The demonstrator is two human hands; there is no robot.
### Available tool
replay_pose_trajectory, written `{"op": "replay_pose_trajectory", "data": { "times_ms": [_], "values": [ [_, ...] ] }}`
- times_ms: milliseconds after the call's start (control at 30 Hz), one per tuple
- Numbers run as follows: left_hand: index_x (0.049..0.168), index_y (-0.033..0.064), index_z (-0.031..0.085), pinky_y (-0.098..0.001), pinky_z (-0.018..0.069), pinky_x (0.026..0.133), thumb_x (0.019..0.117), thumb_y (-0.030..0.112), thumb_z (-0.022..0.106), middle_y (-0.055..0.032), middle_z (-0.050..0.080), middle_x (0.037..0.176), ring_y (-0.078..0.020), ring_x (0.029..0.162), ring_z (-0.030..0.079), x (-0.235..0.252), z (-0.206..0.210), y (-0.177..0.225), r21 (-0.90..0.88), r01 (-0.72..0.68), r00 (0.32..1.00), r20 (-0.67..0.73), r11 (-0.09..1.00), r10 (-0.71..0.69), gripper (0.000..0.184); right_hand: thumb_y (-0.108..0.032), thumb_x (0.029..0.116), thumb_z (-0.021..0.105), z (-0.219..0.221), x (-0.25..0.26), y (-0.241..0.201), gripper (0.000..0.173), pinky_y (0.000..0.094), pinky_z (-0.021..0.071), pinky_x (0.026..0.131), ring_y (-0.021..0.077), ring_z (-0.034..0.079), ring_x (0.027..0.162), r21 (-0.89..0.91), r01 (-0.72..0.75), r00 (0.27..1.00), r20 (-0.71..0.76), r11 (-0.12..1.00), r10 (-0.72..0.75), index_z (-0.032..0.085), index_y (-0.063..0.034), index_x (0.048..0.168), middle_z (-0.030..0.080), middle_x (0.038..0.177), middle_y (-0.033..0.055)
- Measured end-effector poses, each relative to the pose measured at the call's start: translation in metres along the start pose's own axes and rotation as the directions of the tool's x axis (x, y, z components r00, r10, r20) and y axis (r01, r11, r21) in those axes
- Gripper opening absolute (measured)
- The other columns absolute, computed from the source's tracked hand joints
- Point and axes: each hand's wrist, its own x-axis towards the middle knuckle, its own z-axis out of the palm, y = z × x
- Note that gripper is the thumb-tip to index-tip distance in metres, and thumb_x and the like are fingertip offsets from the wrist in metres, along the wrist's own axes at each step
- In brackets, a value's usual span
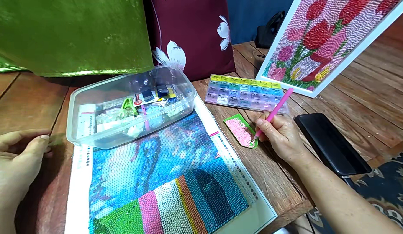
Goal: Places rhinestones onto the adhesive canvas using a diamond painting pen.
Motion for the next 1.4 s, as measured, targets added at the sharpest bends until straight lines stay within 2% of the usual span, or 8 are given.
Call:
{"op": "replay_pose_trajectory", "data": {
  "times_ms": [267, 400, 533, 633, 767, 900, 1033, 1400],
  "values": [
    [0.121, -0.01, 0.06, -0.0336, 0.0484, 0.076, 0.1074, 0.012, 0.049, -0.0177, 0.061, 0.098, -0.013, 0.077, 0.053, 0.0, -0.001, 0.0, -0.033, -0.014, 1.0, 0.005, 0.999, 0.014, 0.028, -0.021, 0.1072, 0.045, -0.001, 0.001, -0.008, 0.027, 0.0076, 0.0395, 0.05, -0.0082, 0.049, 0.052, 0.163, -0.074, 0.997, -0.011, 0.984, 0.076, 0.058, -0.0163, 0.084, 0.057, 0.065, -0.0141],
    [0.117, -0.006, 0.064, -0.0431, 0.0531, 0.077, 0.1051, 0.017, 0.053, -0.0194, 0.065, 0.097, -0.0186, 0.077, 0.061, 0.009, -0.002, -0.022, -0.007, -0.12, 0.993, -0.021, 0.993, 0.12, 0.028, -0.02, 0.1078, 0.041, -0.001, 0.001, -0.019, 0.025, 0.0079, 0.0416, 0.05, -0.0084, 0.05, 0.054, 0.242, -0.115, 0.99, -0.052, 0.964, 0.131, 0.057, -0.0198, 0.089, 0.058, 0.068, -0.0165],
    [0.113, -0.0078, 0.066, -0.05, 0.0499, 0.077, 0.1033, 0.014, 0.053, -0.0242, 0.067, 0.097, -0.0257, 0.078, 0.061, -0.001, -0.004, 0.004, 0.038, -0.119, 0.992, -0.036, 0.992, 0.12, 0.028, -0.022, 0.1087, 0.041, 0.006, -0.003, -0.04, 0.026, 0.0071, 0.0419, 0.048, -0.0083, 0.05, 0.052, 0.281, -0.127, 0.983, -0.092, 0.951, 0.158, 0.057, -0.0226, 0.089, 0.06, 0.068, -0.0174],
    [0.113, -0.008, 0.067, -0.0526, 0.0499, 0.078, 0.1027, 0.011, 0.054, -0.0263, 0.067, 0.096, -0.0283, 0.078, 0.062, -0.003, -0.005, 0.012, 0.036, -0.11, 0.993, -0.035, 0.993, 0.111, 0.025, -0.021, 0.1076, 0.044, 0.018, -0.008, -0.051, 0.024, 0.0073, 0.0417, 0.049, -0.0083, 0.05, 0.053, 0.255, -0.064, 0.991, -0.095, 0.965, 0.091, 0.058, -0.0224, 0.088, 0.059, 0.068, -0.018],
    [0.113, -0.006, 0.068, -0.0468, 0.051, 0.076, 0.1029, 0.011, 0.054, -0.0219, 0.068, 0.096, -0.022, 0.075, 0.061, -0.003, -0.004, 0.013, 0.019, -0.096, 0.995, -0.029, 0.995, 0.096, 0.024, -0.024, 0.1069, 0.049, 0.036, -0.007, -0.057, 0.021, 0.007, 0.0435, 0.052, -0.01, 0.051, 0.056, 0.184, 0.033, 0.998, -0.063, 0.982, -0.022, 0.057, -0.0184, 0.088, 0.056, 0.068, -0.017],
    [0.112, -0.006, 0.068, -0.0544, 0.0496, 0.078, 0.1023, 0.011, 0.054, -0.025, 0.068, 0.097, -0.029, 0.079, 0.063, 0.0, -0.004, 0.01, 0.031, -0.096, 0.995, -0.033, 0.995, 0.097, 0.025, -0.026, 0.1061, 0.051, 0.046, -0.002, -0.06, 0.024, 0.0068, 0.0431, 0.054, -0.0101, 0.05, 0.057, 0.099, 0.048, 0.998, 0.041, 0.994, -0.053, 0.058, -0.0136, 0.087, 0.053, 0.068, -0.0136],
    [0.112, -0.0053, 0.069, -0.0486, 0.05, 0.075, 0.1017, 0.012, 0.054, -0.0222, 0.068, 0.095, -0.0241, 0.075, 0.061, 0.0, -0.004, 0.01, 0.031, -0.109, 0.993, -0.042, 0.994, 0.111, 0.025, -0.029, 0.1065, 0.051, 0.055, 0.0, -0.052, 0.028, 0.007, 0.0428, 0.053, -0.0097, 0.051, 0.057, 0.102, 0.109, 0.989, 0.084, 0.989, -0.118, 0.059, -0.0128, 0.085, 0.054, 0.067, -0.0124],
    [0.113, -0.0048, 0.069, -0.0504, 0.0496, 0.079, 0.102, 0.014, 0.053, -0.023, 0.068, 0.098, -0.0249, 0.08, 0.063, 0.0, -0.004, 0.011, 0.049, -0.116, 0.992, -0.033, 0.992, 0.118, 0.026, -0.029, 0.1063, 0.051, 0.061, -0.001, -0.047, 0.03, 0.006, 0.0391, 0.053, -0.0107, 0.047, 0.056, 0.028, 0.193, 0.974, 0.118, 0.981, -0.195, 0.06, -0.01, 0.084, 0.051, 0.064, -0.0107]
  ]
}}
